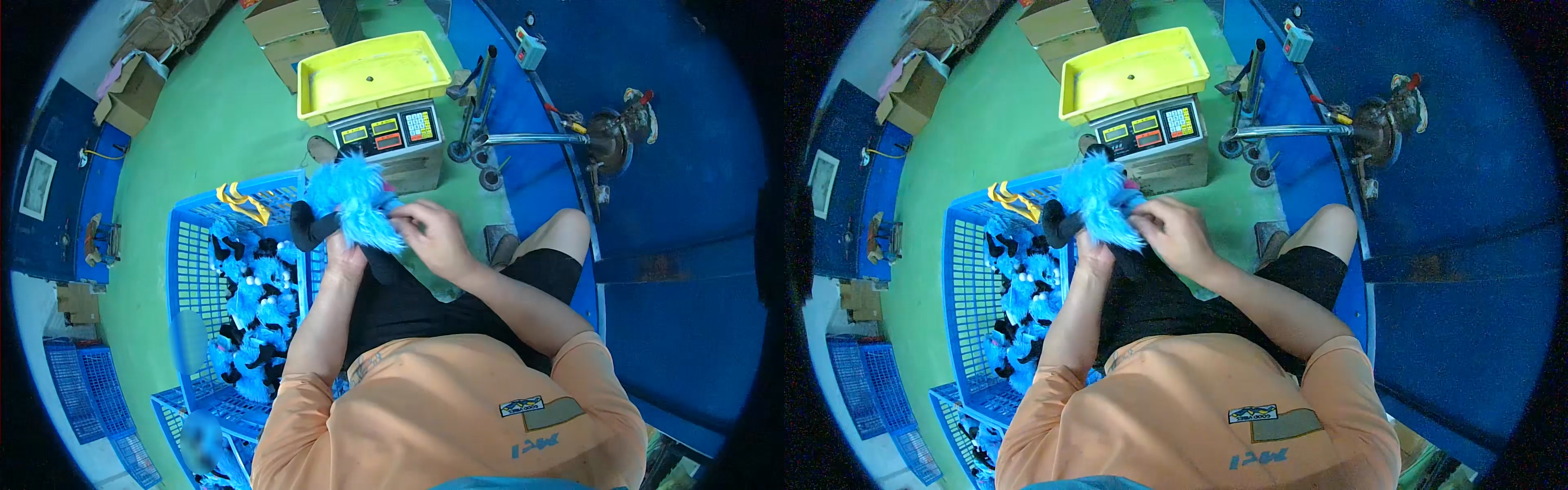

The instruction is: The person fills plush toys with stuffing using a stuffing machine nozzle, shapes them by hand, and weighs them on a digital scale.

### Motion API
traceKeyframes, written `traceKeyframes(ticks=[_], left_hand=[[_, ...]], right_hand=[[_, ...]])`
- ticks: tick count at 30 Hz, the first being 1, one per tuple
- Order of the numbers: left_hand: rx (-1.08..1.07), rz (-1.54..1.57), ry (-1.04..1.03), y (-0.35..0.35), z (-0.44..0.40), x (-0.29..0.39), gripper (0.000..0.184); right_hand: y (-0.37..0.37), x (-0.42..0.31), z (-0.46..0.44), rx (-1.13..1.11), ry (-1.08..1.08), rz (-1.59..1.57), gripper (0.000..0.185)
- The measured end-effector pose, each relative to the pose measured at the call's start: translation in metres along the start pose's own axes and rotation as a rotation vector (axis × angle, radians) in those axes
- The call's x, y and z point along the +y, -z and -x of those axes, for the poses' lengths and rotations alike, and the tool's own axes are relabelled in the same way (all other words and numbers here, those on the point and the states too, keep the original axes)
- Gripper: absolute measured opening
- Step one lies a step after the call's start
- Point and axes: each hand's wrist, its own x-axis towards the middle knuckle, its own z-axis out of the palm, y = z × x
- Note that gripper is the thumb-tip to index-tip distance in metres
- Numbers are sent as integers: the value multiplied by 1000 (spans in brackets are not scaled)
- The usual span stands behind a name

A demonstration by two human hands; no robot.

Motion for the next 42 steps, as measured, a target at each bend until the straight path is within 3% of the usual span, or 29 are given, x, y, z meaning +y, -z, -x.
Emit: traceKeyframes(ticks=[2, 5, 7, 8, 9, 10, 11, 12, 14, 15, 17, 19, 22, 24, 25, 28, 31, 33, 34, 36, 37, 39, 41, 42], left_hand=[[95, -19, -37, 4, 5, -3, 44], [295, -341, -166, -2, 15, -7, 36], [38, -429, -130, 38, 8, -2, 35], [67, -445, -179, 35, 14, 6, 35], [147, -1119, -142, 26, 21, 14, 38], [249, -1785, -59, 17, 23, 18, 43], [402, -1374, -209, 10, 19, 14, 44], [511, -950, -349, 4, 13, 7, 46], [556, -953, -246, 26, 0, -7, 50], [464, -925, -463, 4, -3, -14, 38], [441, -1175, -163, -6, -16, -10, 38], [476, -1257, -91, -13, -41, -24, 47], [293, -1277, -71, -68, -67, -31, 50], [79, -1013, -122, -86, -88, -62, 39], [52, -1004, -95, -95, -90, -70, 39], [-238, -918, 85, -116, -110, -98, 16], [-191, -1029, 94, -114, -100, -93, 22], [-97, -1131, -20, -111, -93, -92, 19], [-69, -1123, -86, -102, -95, -97, 19], [-108, -1223, -31, -110, -94, -97, 17], [-130, -1283, -66, -112, -94, -97, 15], [-211, -1341, -34, -103, -102, -85, 16], [-353, -1460, 26, -89, -107, -69, 17], [-428, -1518, 59, -86, -109, -65, 18]], right_hand=[[-7, -5, -8, -176, 4, 163, 18], [-17, 31, -22, -76, 185, -81, 19], [-5, 43, -30, -39, 100, -231, 19], [7, 34, -33, -39, 17, -318, 14], [14, 39, -36, 77, 55, -292, 10], [28, 29, -39, 120, -78, -276, 9], [41, 21, -43, 166, -212, -252, 7], [47, 28, -49, 266, -156, -198, 7], [61, 49, -67, 342, -17, -71, 11], [63, 41, -70, 327, -3, -78, 11], [75, 18, -72, 410, 74, 340, 16], [97, 29, -76, 498, 223, 357, 21], [172, 73, -71, 602, 123, 523, 21], [213, 93, -59, 608, 21, 649, 20], [225, 96, -52, 629, -2, 669, 20], [266, 100, -33, 769, -30, 799, 23], [233, 14, -22, 741, -157, 800, 23], [245, 38, -33, 837, 28, 814, 23], [226, 9, -39, 823, 123, 756, 21], [178, -33, -58, 652, 268, 515, 18], [158, -30, -70, 424, 417, 409, 19], [117, -16, -102, 186, 734, 871, 22], [113, 19, -112, 150, 490, 1090, 17], [126, 41, -114, 192, 423, 1245, 26]])
